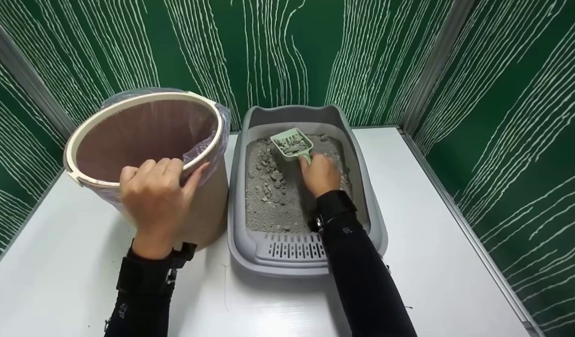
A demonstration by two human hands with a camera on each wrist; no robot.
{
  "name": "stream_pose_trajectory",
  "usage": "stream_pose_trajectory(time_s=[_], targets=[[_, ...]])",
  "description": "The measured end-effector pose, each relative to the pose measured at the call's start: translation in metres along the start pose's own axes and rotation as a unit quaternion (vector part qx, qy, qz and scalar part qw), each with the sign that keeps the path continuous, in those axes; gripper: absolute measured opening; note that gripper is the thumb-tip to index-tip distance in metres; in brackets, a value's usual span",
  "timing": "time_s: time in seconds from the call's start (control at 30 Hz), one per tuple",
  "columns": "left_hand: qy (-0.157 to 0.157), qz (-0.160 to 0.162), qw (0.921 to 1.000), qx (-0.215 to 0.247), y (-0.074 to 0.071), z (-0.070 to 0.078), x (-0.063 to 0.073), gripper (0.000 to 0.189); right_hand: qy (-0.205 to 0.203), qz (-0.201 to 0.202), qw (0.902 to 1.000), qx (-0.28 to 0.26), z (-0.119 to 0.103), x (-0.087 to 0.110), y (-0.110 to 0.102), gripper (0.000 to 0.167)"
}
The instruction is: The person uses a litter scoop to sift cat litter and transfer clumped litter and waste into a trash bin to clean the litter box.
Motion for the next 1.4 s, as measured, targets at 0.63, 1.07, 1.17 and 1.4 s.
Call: stream_pose_trajectory(time_s=[0.63, 1.07, 1.17, 1.4], targets=[[-0.008, -0.022, 0.9997, 0.001, -0.002, -0.004, -0.004, 0.048, -0.011, -0.002, 0.9999, -0.002, -0.03, -0.012, -0.032, 0.043], [-0.002, -0.029, 0.9996, -0.005, -0.002, -0.004, -0.001, 0.049, -0.092, -0.068, 0.9934, 0.004, -0.171, -0.027, -0.12, 0.044], [-0.003, -0.028, 0.9996, -0.007, -0.001, -0.004, -0.001, 0.048, -0.162, -0.054, 0.9851, 0.017, -0.209, -0.014, -0.126, 0.039], [-0.005, -0.018, 0.9998, -0.003, -0.003, -0.004, -0.003, 0.046, -0.333, -0.02, 0.9424, 0.017, -0.268, 0.028, -0.109, 0.036]])
Point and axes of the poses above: each hand's wrist, its own x-axis away from the middle knuckle, its own y-axis out of the palm, z = x × y, the point moved 10 cm from there along -x, towards the middle knuckle, and after that the axes turned 13 degrees about z, right-handed, at the moved point
